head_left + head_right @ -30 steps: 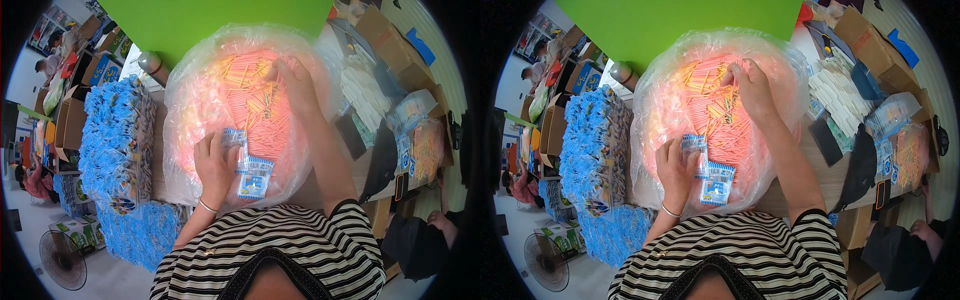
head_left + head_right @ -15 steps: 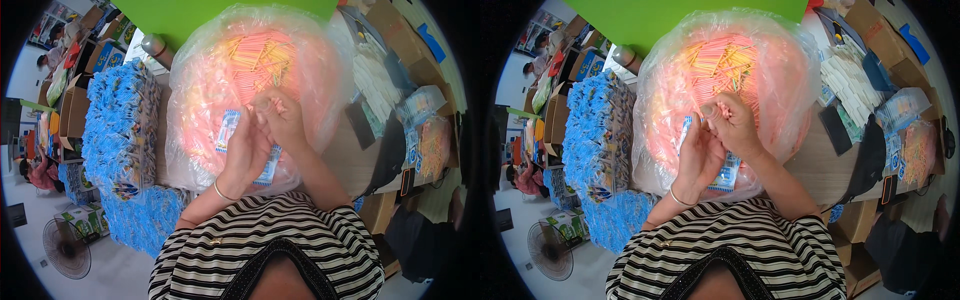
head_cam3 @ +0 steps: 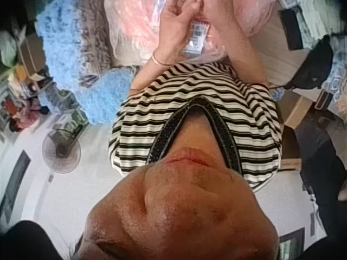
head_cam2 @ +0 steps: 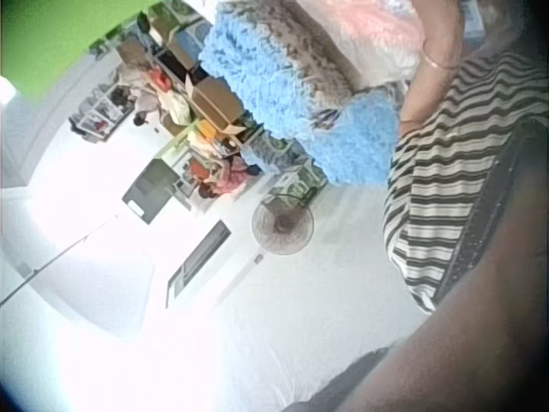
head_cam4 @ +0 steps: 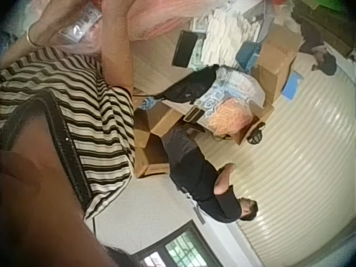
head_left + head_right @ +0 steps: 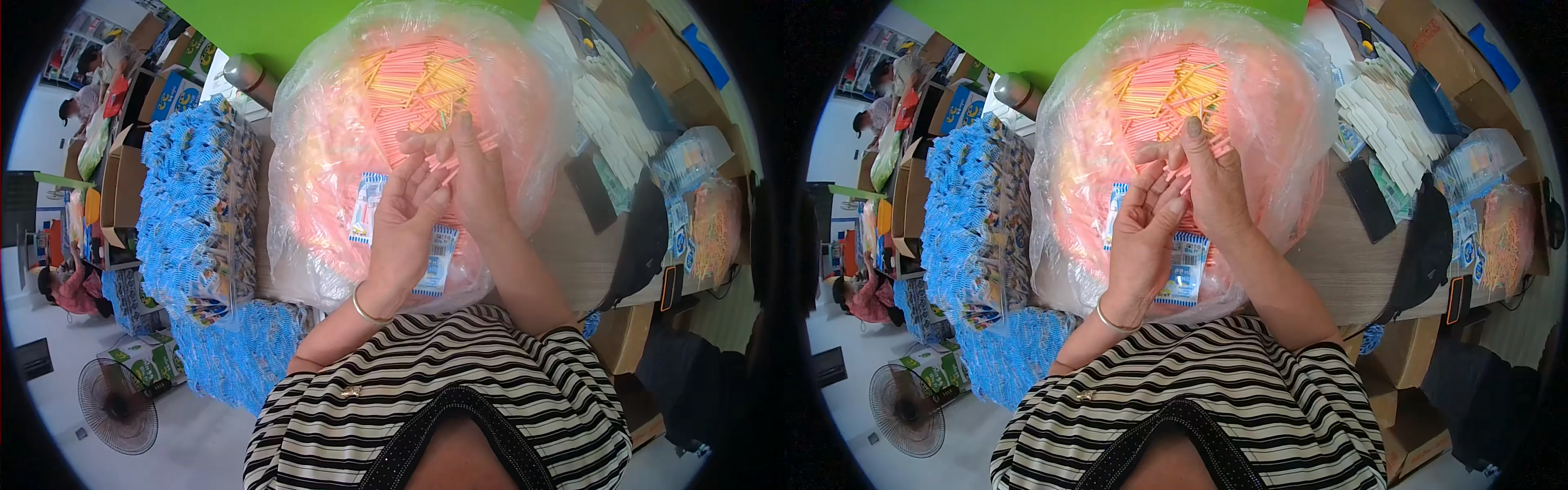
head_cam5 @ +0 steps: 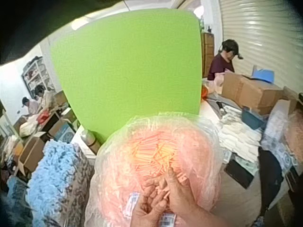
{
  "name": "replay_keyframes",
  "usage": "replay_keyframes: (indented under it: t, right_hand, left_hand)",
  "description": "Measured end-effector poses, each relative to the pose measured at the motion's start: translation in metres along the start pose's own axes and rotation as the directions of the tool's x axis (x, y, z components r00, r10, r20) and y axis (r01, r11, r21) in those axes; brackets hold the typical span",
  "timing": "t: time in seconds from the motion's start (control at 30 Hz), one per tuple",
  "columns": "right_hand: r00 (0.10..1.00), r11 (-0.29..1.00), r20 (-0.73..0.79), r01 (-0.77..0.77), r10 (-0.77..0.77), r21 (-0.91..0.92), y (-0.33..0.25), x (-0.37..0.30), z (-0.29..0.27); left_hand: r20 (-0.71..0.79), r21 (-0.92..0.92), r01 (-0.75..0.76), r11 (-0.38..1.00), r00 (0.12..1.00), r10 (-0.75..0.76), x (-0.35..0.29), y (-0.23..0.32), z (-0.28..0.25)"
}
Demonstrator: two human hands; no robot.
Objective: The person packs small plastic packets by gathering colorful sticks from a large bag and inserting them into the packets by hand.
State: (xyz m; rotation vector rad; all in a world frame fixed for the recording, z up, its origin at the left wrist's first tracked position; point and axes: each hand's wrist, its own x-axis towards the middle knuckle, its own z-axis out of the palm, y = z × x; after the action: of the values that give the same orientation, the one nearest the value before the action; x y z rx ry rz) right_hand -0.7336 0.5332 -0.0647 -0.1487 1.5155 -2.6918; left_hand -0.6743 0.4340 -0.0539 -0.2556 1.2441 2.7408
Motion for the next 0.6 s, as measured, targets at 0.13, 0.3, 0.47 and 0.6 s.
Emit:
replay_keyframes:
  t: [0.13,0.3,0.47,0.6]
  right_hand:
    - [0.999,1.000,-0.045,-0.025,0.026,0.015,-0.001,-0.004,0.011]
    - [0.999,0.998,-0.006,-0.040,0.041,0.052,-0.017,0.005,-0.015]
    - [0.998,0.979,-0.033,-0.045,0.052,0.200,-0.012,-0.010,-0.021]
    - [0.971,0.921,-0.006,-0.226,0.241,0.318,0.009,-0.047,0.011]
  left_hand:
    - [0.037,0.300,-0.100,0.949,0.995,0.093,0.006,-0.010,-0.019]
    - [0.056,0.450,-0.073,0.890,0.997,0.053,0.004,0.006,-0.038]
    - [-0.026,0.265,-0.254,0.930,0.963,0.270,0.005,0.028,-0.031]
    - [-0.112,0.083,-0.354,0.931,0.925,0.362,0.011,0.023,-0.016]
